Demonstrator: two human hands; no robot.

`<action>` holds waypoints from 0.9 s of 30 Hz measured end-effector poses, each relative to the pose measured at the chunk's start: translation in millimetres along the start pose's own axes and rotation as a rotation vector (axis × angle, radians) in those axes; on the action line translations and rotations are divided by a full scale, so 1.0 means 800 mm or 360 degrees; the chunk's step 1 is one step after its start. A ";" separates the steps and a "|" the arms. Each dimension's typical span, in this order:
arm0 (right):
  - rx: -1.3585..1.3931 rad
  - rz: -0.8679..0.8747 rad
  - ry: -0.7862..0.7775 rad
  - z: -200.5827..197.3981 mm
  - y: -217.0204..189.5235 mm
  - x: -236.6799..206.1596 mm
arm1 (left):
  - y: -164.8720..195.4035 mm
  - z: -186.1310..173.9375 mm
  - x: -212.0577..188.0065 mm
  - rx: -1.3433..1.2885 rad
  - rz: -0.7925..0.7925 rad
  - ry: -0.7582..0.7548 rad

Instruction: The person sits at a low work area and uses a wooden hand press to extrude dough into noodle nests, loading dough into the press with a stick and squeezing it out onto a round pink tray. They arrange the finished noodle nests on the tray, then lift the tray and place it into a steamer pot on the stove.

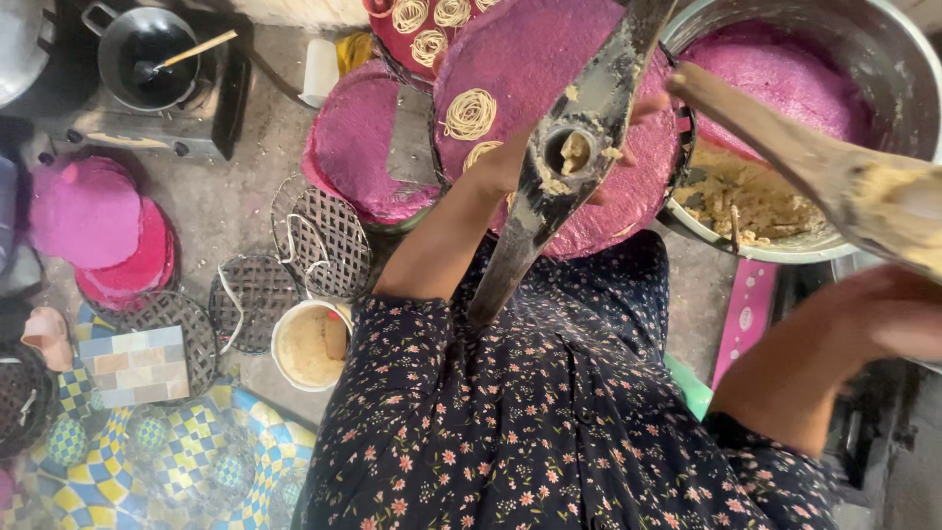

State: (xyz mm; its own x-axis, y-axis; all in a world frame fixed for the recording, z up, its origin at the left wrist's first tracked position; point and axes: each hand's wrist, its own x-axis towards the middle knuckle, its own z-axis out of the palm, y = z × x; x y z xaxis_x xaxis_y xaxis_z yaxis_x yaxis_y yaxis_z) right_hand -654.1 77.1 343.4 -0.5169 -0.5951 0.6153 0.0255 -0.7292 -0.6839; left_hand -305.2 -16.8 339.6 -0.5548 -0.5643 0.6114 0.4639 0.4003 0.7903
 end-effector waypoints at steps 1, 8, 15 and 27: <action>0.0109 0.0000 0.0006 0.019 0.007 -0.011 | -0.001 0.004 0.002 -0.0031 0.0210 0.0011; -0.0041 0.0636 -0.1119 0.112 0.058 -0.113 | 0.040 -0.007 -0.054 -0.0357 0.0607 0.0809; -0.1468 0.0009 -0.1876 0.115 0.075 -0.144 | 0.078 0.006 -0.077 -0.0118 0.0639 0.1190; -0.1525 -0.0181 -0.1441 0.080 0.135 -0.104 | 0.075 0.011 -0.066 -0.0091 0.0655 0.1164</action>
State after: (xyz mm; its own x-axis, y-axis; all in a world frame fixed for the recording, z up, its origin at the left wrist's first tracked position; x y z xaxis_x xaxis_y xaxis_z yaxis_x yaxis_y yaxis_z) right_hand -553.6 26.0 243.2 0.2838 -0.8333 0.4743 -0.7838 -0.4866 -0.3859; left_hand -254.4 43.5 355.6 0.2443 -0.7150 0.6551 0.5766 0.6502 0.4947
